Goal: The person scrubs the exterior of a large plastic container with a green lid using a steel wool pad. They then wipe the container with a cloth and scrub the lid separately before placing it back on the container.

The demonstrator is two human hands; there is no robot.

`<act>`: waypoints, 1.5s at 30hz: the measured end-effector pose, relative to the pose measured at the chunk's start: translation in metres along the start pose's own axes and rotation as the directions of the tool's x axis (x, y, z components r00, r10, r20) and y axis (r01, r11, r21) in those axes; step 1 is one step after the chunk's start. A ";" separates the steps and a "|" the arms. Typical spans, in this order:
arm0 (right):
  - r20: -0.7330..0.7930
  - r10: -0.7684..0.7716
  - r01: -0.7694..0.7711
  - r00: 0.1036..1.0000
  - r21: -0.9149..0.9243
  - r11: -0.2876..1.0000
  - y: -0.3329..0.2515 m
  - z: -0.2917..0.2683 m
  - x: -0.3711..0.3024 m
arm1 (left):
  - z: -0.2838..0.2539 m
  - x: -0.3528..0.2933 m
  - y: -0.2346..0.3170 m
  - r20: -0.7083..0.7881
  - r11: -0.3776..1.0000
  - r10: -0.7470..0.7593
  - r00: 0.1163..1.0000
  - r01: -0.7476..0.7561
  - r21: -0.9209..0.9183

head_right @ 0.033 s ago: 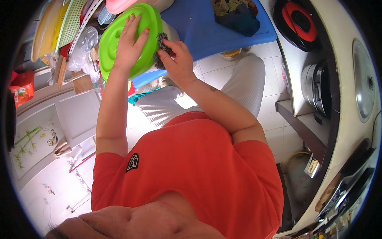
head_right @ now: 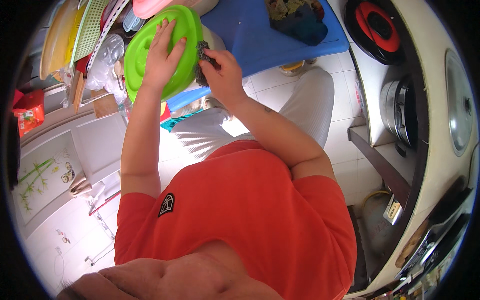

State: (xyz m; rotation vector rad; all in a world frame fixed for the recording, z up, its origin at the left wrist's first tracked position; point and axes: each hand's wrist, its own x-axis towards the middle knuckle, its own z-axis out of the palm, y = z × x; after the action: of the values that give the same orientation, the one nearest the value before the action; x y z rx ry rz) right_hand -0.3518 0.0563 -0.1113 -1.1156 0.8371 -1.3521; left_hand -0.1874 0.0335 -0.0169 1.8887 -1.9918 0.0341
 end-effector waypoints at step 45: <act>0.137 0.161 -0.149 0.977 -0.089 0.985 0.020 0.029 0.162 | -0.007 0.013 0.015 0.085 0.997 0.021 0.996 -0.028 0.072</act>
State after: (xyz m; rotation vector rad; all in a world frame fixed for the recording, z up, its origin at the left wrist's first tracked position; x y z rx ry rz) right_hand -0.3036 -0.1015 -0.0985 -1.1695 0.8588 -1.1042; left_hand -0.2006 0.0241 -0.0024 1.9411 -2.0966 0.0349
